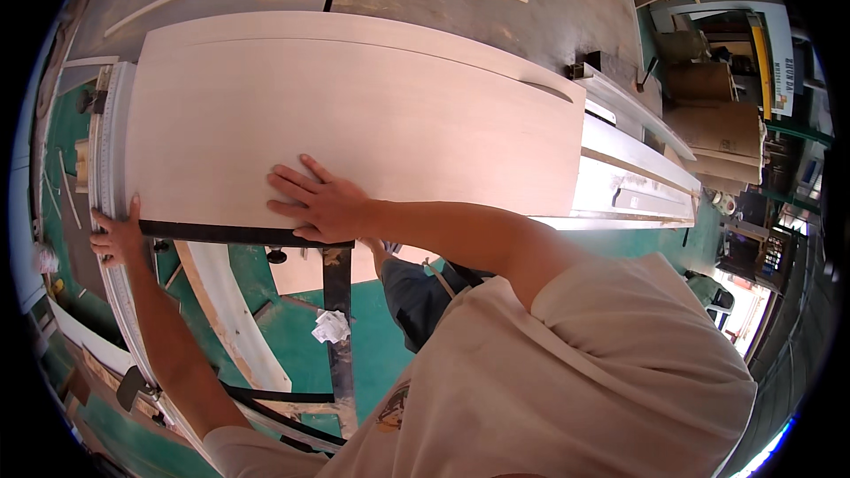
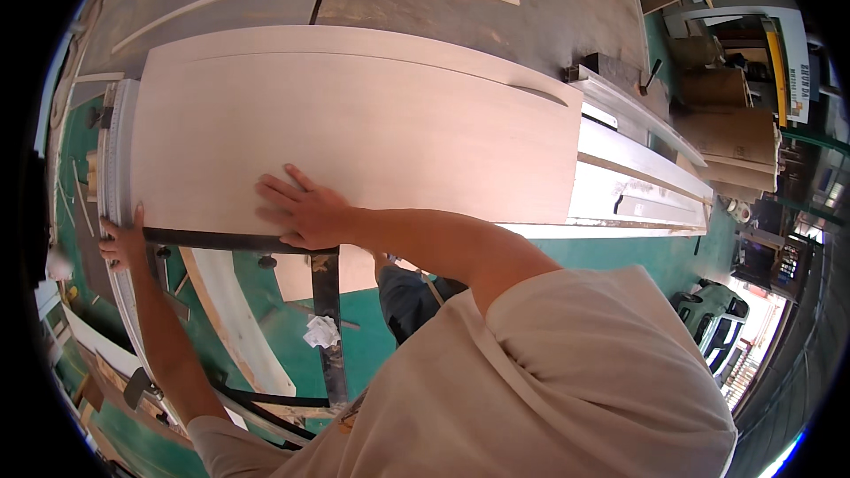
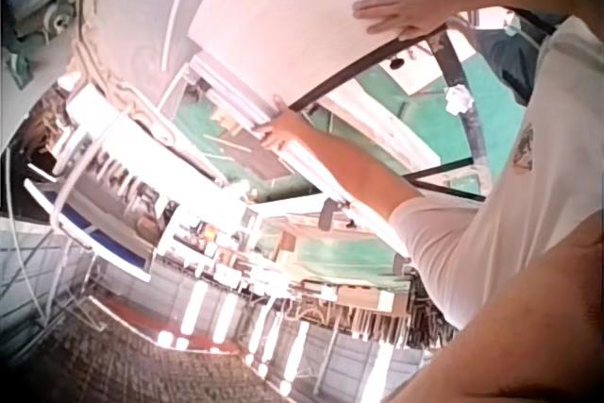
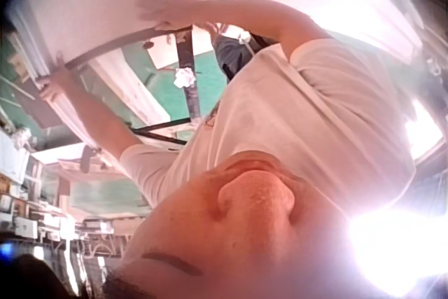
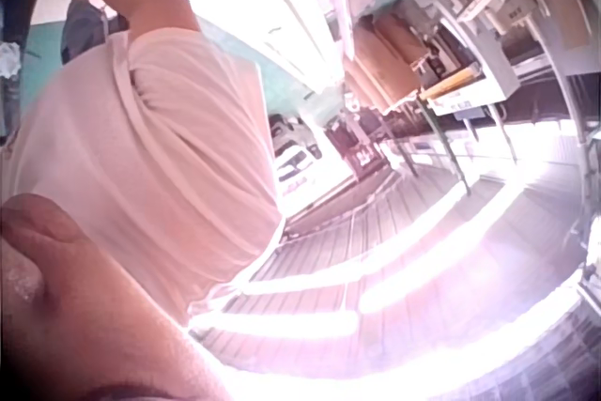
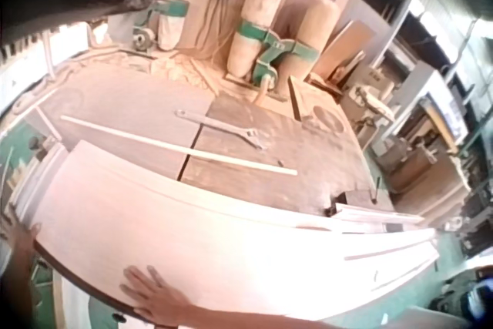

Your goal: The person uses a table saw to cut a large white board into smaller pieces. They guide the board through the saw, separate the cut sections, and then stack the resulting pieces on the table.

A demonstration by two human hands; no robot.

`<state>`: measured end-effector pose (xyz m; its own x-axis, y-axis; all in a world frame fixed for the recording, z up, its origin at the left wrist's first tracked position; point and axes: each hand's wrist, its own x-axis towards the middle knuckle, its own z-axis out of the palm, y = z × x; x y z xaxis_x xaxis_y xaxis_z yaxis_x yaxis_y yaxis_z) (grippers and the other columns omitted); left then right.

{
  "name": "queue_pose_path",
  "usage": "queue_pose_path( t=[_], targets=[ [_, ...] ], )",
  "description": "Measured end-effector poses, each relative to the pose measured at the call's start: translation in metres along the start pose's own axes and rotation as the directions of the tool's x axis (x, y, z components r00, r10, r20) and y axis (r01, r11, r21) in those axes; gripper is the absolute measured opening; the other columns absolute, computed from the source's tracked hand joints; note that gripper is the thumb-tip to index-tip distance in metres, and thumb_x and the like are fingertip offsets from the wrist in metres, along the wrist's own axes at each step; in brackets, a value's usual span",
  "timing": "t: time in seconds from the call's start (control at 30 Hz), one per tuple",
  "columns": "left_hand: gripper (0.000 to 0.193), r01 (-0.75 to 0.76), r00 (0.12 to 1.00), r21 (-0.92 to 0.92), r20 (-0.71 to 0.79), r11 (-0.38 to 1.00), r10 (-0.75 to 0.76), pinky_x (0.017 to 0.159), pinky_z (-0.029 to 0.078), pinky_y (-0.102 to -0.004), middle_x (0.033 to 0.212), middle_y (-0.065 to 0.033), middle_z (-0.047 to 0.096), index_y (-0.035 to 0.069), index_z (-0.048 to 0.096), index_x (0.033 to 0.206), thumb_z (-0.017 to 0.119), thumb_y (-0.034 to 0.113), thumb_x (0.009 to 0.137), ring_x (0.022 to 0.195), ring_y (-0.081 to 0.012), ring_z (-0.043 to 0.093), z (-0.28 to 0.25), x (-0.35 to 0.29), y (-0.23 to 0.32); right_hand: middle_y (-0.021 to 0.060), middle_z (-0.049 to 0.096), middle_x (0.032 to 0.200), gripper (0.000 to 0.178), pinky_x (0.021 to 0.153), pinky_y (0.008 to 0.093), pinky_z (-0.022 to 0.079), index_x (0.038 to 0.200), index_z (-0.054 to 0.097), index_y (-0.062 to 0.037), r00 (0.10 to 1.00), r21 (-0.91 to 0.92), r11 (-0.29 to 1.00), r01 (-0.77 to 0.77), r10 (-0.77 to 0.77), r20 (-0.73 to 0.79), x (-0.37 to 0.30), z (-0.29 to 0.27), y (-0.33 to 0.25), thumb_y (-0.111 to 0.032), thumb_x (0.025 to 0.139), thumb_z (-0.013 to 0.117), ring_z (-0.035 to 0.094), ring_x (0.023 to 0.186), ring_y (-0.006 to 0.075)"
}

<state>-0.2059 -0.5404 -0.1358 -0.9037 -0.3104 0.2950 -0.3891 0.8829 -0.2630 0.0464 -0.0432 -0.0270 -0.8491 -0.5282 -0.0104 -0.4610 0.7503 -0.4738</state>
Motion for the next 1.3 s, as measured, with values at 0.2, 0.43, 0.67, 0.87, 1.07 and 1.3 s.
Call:
queue_pose_path(
  t=[0.2,0.43,0.67,0.87,1.07,1.3],
  targets=[
    [0.131,0.023,0.996,0.004,0.087,1.000,-0.023,0.113,0.014,-0.0823,0.170,-0.0263,0.016,0.037,0.017,0.171,0.058,0.105,0.066,0.160,-0.0451,0.009,-0.003,-0.001,0.014,0.0156,0.024,0.175,0.061,0.134,0.0591,0.003,0.158,0.050,-0.0182,1.000,0.004,1.000,-0.016,0.016,0.009,-0.007,-0.003,0.003,-0.048,0.104,0.055,0.009,0.166,0.0292],
    [0.133,0.020,0.999,-0.023,0.044,1.000,-0.019,0.113,0.015,-0.0821,0.170,-0.0279,0.015,0.037,0.013,0.171,0.057,0.105,0.066,0.159,-0.0466,0.009,-0.006,0.005,0.004,0.0158,0.026,0.174,0.062,0.134,0.0589,0.005,0.158,0.050,-0.0194,1.000,-0.037,0.999,0.000,-0.001,-0.014,-0.003,-0.008,-0.001,-0.049,0.104,0.056,0.012,0.165,0.0292],
    [0.138,0.028,0.956,0.030,0.293,0.999,-0.035,0.113,0.017,-0.0823,0.171,-0.0324,0.009,0.035,0.009,0.173,0.069,0.097,0.066,0.158,-0.0518,0.009,-0.029,0.011,0.007,0.0154,0.020,0.177,0.068,0.133,0.0587,0.005,0.162,0.045,-0.0190,0.997,-0.041,0.998,-0.046,0.049,0.054,-0.004,-0.011,-0.009,-0.053,0.104,0.055,0.009,0.166,0.0302],
    [0.142,0.010,0.880,0.049,0.474,0.999,-0.032,0.111,0.021,-0.0831,0.171,-0.0350,0.004,0.034,0.006,0.173,0.077,0.091,0.064,0.158,-0.0533,0.004,-0.059,0.015,0.016,0.0190,0.016,0.178,0.078,0.133,0.0578,0.002,0.165,0.041,-0.0130,0.993,0.006,0.998,-0.057,0.056,0.105,-0.007,-0.010,-0.017,-0.060,0.104,0.053,0.003,0.167,0.0327],
    [0.155,-0.007,0.836,-0.154,0.542,0.988,0.091,0.117,0.016,-0.0827,0.172,-0.0362,-0.005,0.033,-0.004,0.173,0.100,0.060,0.061,0.159,-0.0555,-0.001,-0.085,0.013,0.000,0.0209,0.018,0.177,0.085,0.133,0.0572,0.003,0.164,0.040,-0.0094,0.992,0.030,0.999,-0.032,0.028,0.124,-0.018,-0.007,-0.040,-0.064,0.101,0.055,0.005,0.166,0.0344],
    [0.165,-0.021,0.843,-0.211,0.522,0.977,0.130,0.119,0.011,-0.0820,0.173,-0.0355,-0.011,0.033,-0.010,0.172,0.102,0.060,0.054,0.161,-0.0553,-0.009,-0.096,0.006,-0.008,0.0224,0.042,0.164,0.076,0.129,0.0611,0.022,0.156,0.048,-0.0062,0.980,0.343,0.937,-0.072,0.130,-0.149,-0.004,-0.001,-0.002,-0.038,0.092,0.074,0.031,0.158,0.0388]
  ],
)
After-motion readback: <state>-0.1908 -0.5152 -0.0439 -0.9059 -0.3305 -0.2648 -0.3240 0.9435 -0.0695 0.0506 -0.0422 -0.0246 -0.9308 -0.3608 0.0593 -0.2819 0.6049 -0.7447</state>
